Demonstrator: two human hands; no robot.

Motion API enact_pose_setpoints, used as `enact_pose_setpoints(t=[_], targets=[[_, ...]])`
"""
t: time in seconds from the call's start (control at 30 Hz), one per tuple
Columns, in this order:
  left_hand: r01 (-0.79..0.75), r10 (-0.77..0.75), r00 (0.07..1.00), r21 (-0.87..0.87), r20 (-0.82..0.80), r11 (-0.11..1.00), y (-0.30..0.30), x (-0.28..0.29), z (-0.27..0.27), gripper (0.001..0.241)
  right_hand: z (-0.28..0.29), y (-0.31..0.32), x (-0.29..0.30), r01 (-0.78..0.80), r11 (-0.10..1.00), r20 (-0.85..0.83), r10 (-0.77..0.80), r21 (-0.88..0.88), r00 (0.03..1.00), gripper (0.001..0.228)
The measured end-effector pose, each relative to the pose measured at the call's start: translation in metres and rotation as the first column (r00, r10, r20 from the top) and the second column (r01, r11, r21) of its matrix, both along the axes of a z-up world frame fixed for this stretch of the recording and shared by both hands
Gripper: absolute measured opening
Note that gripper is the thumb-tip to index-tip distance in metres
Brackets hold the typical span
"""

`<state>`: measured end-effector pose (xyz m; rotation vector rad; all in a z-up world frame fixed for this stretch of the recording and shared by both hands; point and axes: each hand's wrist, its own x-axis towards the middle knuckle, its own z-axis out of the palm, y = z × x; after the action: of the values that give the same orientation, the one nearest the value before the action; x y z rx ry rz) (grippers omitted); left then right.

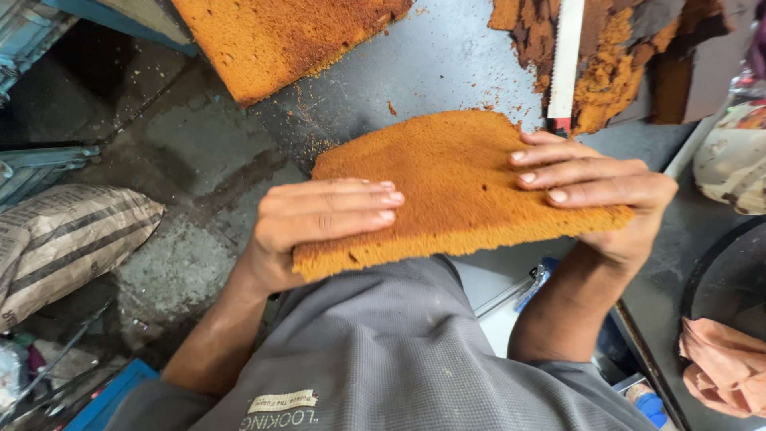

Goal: The person trims the crusts off a rectangular baked cake using a long serrated knife on a metal table. The person repeatedly flips the cake to trim all sides and removes the crust pieces, stacking the trimmed cake layers.

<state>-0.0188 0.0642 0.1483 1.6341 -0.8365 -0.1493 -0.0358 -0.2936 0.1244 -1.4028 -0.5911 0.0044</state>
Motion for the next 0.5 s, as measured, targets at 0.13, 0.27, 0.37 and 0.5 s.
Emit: enact_pose_setpoints(t=[0.13, 0.27, 0.37, 0.5], targets=[[0.035, -0.036, 0.998, -0.017, -0.055, 0.999, 0.001, 0.011, 0.003, 0.032, 0.003, 0.003, 0.006, 0.054, 0.997, -0.042, -0.056, -0.06, 0.998, 0.019], [0.086, -0.092, 0.994, -0.102, -0.051, 0.991, 0.006, 0.031, 0.002, 0.032, 0.002, 0.001, 0.025, 0.013, 0.999, 0.013, -0.012, -0.041, 1.0, 0.022], [0.054, -0.056, 0.998, -0.095, -0.015, 0.994, 0.004, 0.037, -0.007, 0.023, -0.002, -0.001, 0.039, -0.026, 0.998, 0.016, 0.027, -0.059, 1.0, 0.026], [0.018, -0.024, 0.997, -0.101, -0.068, 0.995, 0.002, 0.047, -0.022, 0.031, -0.006, 0.001, 0.044, -0.012, 1.0, -0.108, 0.012, 0.002, 0.994, 0.041]])
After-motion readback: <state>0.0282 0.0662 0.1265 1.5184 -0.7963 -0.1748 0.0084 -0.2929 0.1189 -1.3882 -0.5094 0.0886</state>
